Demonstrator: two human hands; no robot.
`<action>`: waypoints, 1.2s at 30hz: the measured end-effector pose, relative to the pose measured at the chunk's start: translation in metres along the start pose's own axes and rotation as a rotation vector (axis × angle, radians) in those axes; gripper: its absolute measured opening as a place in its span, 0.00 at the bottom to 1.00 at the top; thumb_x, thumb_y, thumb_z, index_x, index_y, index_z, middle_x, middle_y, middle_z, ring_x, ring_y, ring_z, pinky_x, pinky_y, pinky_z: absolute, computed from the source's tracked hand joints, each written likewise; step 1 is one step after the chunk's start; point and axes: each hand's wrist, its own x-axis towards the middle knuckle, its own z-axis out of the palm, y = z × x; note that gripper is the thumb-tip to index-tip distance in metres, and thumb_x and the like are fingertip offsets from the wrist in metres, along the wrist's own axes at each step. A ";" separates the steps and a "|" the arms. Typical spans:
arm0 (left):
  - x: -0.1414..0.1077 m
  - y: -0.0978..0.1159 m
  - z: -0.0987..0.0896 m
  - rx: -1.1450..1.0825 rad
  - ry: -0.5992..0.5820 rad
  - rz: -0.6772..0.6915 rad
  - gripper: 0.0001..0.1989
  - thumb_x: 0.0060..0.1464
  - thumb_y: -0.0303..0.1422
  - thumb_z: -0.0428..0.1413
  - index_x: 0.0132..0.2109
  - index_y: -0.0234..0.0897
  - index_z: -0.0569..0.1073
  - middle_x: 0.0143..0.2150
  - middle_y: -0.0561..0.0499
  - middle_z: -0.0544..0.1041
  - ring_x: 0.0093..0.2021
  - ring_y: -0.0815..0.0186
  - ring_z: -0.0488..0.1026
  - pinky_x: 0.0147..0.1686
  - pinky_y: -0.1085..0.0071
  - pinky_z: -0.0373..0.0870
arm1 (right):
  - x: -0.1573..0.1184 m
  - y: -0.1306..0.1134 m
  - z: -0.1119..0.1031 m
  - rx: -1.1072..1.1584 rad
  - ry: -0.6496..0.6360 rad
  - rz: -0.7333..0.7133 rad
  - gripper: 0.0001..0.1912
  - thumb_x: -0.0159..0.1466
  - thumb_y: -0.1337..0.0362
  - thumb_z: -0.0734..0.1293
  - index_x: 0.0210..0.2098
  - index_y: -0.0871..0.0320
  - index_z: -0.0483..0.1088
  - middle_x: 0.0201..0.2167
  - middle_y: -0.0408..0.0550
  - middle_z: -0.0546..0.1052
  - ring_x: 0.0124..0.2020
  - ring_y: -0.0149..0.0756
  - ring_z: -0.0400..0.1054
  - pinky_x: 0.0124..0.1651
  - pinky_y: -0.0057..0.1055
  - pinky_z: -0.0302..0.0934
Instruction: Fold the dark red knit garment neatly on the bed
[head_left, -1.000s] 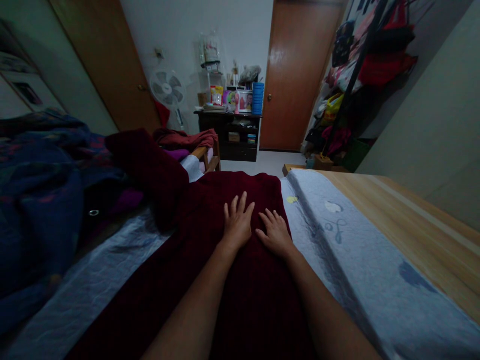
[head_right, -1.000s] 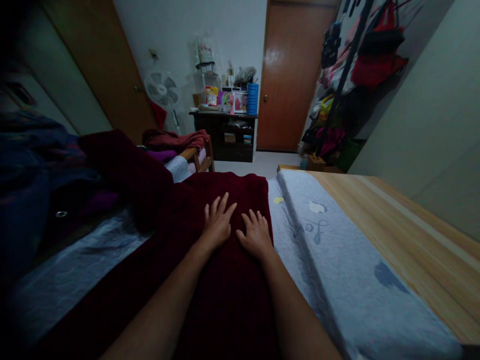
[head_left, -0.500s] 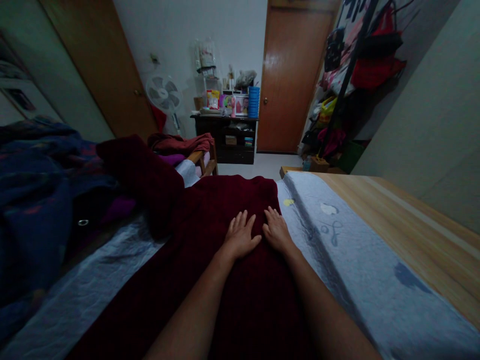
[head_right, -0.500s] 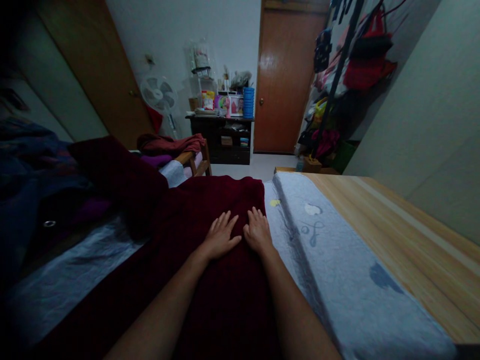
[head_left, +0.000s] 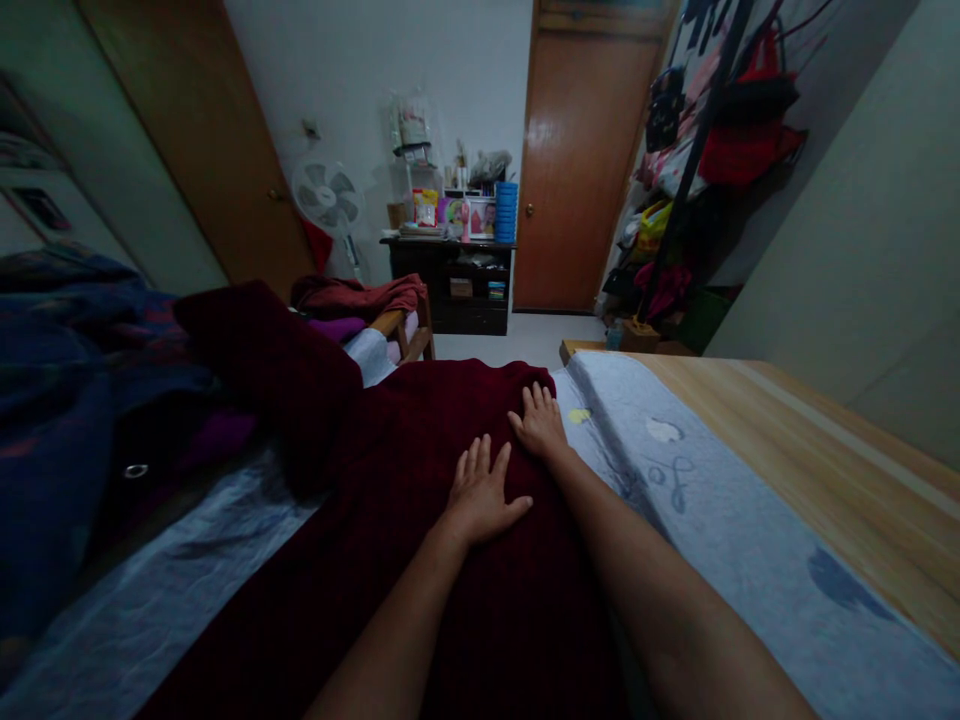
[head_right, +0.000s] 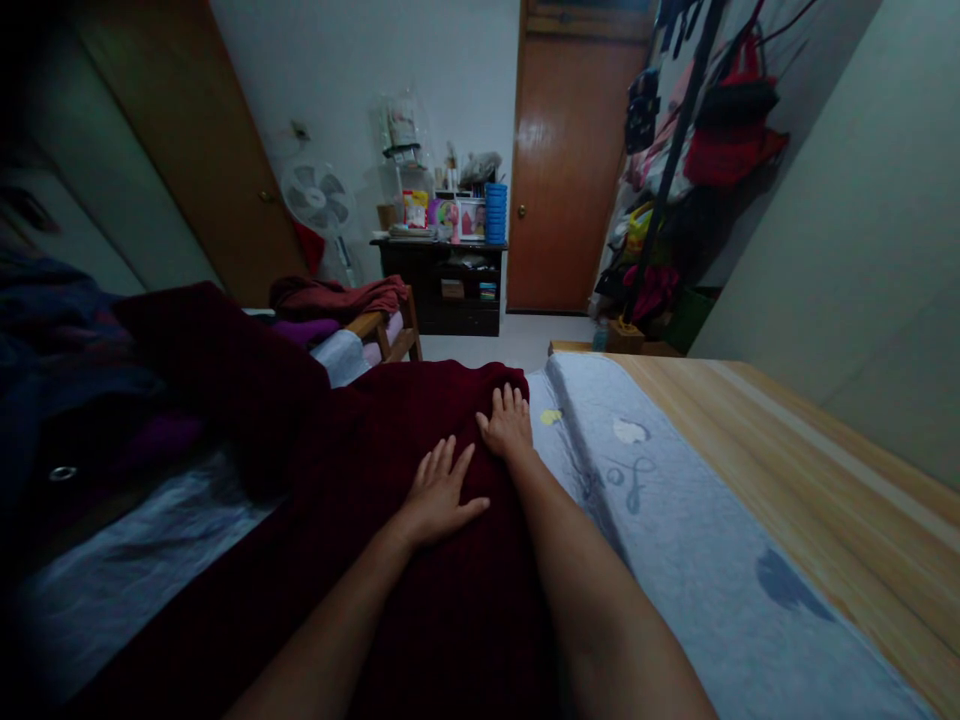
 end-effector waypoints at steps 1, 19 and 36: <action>0.000 0.000 0.000 -0.003 0.003 -0.002 0.45 0.49 0.53 0.52 0.68 0.37 0.50 0.71 0.39 0.39 0.69 0.48 0.32 0.64 0.50 0.36 | 0.004 -0.001 0.001 -0.003 -0.004 -0.004 0.37 0.66 0.49 0.53 0.67 0.65 0.44 0.69 0.57 0.42 0.69 0.50 0.31 0.66 0.45 0.32; -0.002 0.004 0.002 0.001 0.047 -0.028 0.34 0.57 0.45 0.46 0.67 0.38 0.53 0.71 0.43 0.45 0.69 0.48 0.35 0.64 0.50 0.38 | 0.012 -0.002 0.009 -0.020 -0.027 -0.065 0.31 0.67 0.53 0.52 0.63 0.67 0.54 0.65 0.59 0.56 0.67 0.47 0.44 0.65 0.42 0.38; -0.003 0.003 -0.001 -0.025 0.027 -0.032 0.31 0.57 0.35 0.45 0.67 0.37 0.52 0.71 0.42 0.44 0.70 0.51 0.37 0.64 0.52 0.38 | -0.060 -0.014 -0.018 0.006 -0.252 -0.100 0.29 0.67 0.58 0.53 0.62 0.71 0.57 0.64 0.61 0.58 0.66 0.43 0.48 0.65 0.37 0.43</action>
